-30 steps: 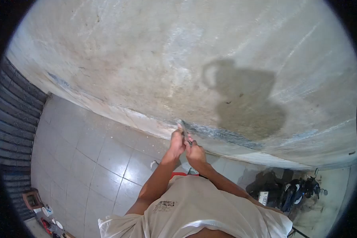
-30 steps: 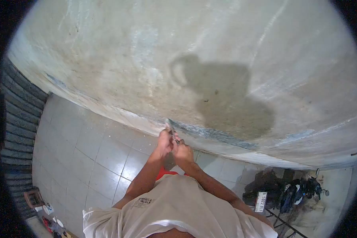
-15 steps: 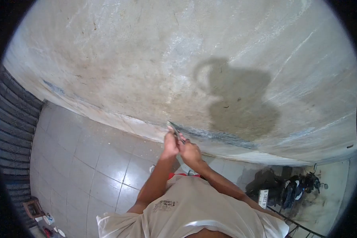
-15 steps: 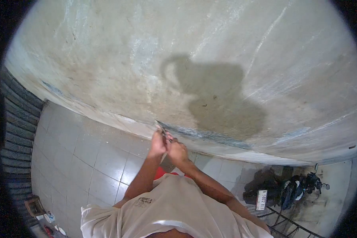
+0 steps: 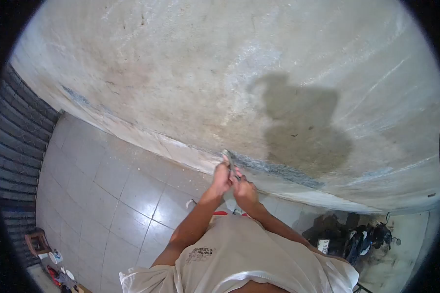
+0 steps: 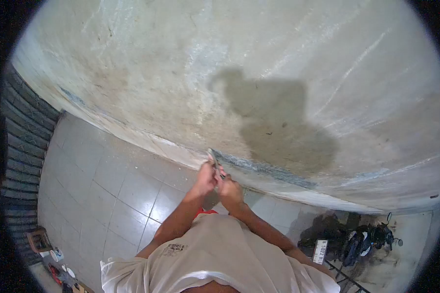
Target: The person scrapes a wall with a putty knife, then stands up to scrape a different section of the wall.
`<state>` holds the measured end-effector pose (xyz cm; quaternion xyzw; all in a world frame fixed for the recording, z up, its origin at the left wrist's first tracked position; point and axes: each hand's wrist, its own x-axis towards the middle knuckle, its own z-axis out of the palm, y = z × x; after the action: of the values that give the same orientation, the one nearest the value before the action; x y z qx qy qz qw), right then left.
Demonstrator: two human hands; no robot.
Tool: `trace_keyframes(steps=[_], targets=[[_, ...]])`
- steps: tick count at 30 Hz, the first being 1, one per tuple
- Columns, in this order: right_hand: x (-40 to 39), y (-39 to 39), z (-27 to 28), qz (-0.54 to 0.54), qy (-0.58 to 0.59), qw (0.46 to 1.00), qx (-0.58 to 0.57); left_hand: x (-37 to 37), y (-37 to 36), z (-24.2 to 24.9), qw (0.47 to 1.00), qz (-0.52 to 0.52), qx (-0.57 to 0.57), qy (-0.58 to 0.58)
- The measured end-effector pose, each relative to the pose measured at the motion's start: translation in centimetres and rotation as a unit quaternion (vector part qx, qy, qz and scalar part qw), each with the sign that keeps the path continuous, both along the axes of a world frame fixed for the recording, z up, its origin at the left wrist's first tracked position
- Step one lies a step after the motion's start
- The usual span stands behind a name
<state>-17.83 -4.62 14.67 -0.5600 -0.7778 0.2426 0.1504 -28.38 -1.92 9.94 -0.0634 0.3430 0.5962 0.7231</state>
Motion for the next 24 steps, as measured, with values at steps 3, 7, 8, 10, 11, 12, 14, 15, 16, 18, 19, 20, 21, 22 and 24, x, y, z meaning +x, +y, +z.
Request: trace_keyframes(steps=[3, 7, 8, 10, 11, 12, 14, 15, 16, 18, 19, 20, 21, 22, 24], targets=[[0.4, -0.2, 1.6, -0.054, -0.055, 0.992, -0.098, 0.7, 0.2, -0.4, 1.0, -0.021, 0.014, 0.012], [-2.7, 1.0, 0.3, -0.014, -0.113, 0.987, -0.11, -2.9, 0.6, -1.8, 0.999, 0.027, -0.021, -0.008], [-2.8, 0.9, 0.8, -0.019, -0.118, 0.986, -0.117, -2.9, 0.5, -1.8, 0.999, 0.023, -0.019, -0.022], [-2.0, 0.6, 1.8, -0.029, -0.133, 0.982, -0.133, -1.8, 0.5, -2.5, 1.0, -0.012, 0.001, -0.007], [-0.7, 0.0, 1.8, -0.028, -0.134, 0.982, -0.133, -0.2, 0.3, -3.3, 1.0, -0.01, 0.0, -0.008], [0.7, -0.5, 1.7, -0.049, -0.107, 0.987, -0.108, 1.5, 0.4, -3.3, 0.999, -0.029, -0.009, -0.023], [1.4, -0.4, 1.0, -0.068, -0.085, 0.991, -0.084, 2.8, 0.8, -4.0, 0.997, -0.039, -0.015, -0.063], [1.1, 0.0, 0.2, -0.034, -0.053, 0.997, -0.05, 2.2, 0.8, -4.2, 0.997, -0.039, -0.015, -0.064], [0.6, 0.0, 0.0, -0.001, -0.021, 1.0, -0.017, 1.0, 0.6, -4.7, 0.999, -0.019, -0.005, -0.042], [-2.2, 0.9, -0.5, -0.009, -0.056, 0.997, -0.046, -2.0, 1.0, -4.6, 0.999, 0.036, -0.01, -0.02], [-3.2, 1.1, -0.5, -0.016, -0.093, 0.993, -0.074, -2.4, 0.9, -4.0, 0.999, 0.036, -0.01, -0.016], [-3.2, 0.9, -0.3, -0.015, -0.1, 0.991, -0.085, -2.8, 0.6, -3.4, 0.999, 0.025, -0.015, -0.018], [-2.6, 0.8, 0.0, -0.015, -0.098, 0.991, -0.086, -3.0, 0.6, -3.2, 1.0, 0.013, -0.018, -0.021], [-1.4, 0.4, 0.3, -0.011, -0.08, 0.993, -0.09, -2.0, 0.6, -3.4, 0.999, -0.004, -0.022, -0.024], [-0.5, -0.1, 0.1, -0.004, -0.063, 0.994, -0.091, 0.3, 0.3, -2.8, 0.999, -0.019, -0.027, 0.001]])
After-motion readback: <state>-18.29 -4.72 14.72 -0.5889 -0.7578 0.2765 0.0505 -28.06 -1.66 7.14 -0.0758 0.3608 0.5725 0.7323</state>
